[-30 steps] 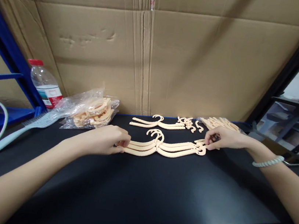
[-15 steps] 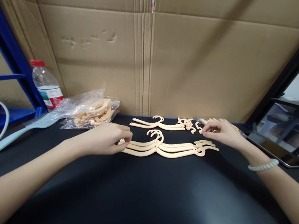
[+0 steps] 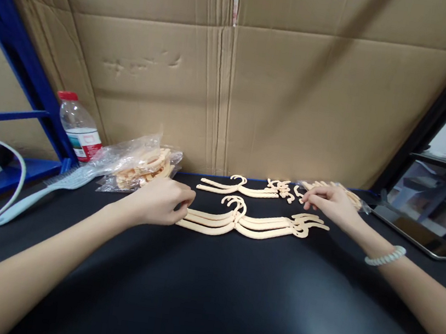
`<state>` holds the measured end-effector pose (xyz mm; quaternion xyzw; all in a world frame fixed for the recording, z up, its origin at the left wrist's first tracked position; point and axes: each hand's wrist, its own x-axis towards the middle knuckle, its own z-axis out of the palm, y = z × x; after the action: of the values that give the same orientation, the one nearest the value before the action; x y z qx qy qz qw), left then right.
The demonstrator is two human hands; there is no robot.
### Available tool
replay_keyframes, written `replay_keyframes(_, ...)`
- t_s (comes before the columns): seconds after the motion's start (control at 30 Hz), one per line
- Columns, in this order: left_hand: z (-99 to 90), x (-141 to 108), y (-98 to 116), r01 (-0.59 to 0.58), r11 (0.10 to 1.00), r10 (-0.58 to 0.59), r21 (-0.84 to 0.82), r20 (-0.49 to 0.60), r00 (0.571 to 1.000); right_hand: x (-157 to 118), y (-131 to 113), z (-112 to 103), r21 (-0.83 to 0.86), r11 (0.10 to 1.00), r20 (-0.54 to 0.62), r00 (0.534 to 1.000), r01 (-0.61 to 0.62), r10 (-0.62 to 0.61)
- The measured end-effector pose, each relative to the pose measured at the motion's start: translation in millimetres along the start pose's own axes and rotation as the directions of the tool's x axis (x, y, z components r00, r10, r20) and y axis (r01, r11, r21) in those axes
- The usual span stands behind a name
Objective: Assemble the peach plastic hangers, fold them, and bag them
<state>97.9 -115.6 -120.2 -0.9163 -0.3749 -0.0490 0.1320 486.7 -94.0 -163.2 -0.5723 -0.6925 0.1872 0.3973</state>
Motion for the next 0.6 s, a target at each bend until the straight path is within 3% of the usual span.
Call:
replay_keyframes(0.17,0.8,-0.2,-1.0,0.000,0.999,0.000,0.044,-0.005,1.000,-1.4,-3.7,1.0,0.052,0.998,-0.070,0.997,0.020,-0.017)
replay_keyframes(0.6,2.9,0.2,-2.9,0.002,0.995,-0.003,0.096,0.008,1.000,2.7,9.4,6.9,0.073,0.997,-0.107,0.994,0.010,-0.003)
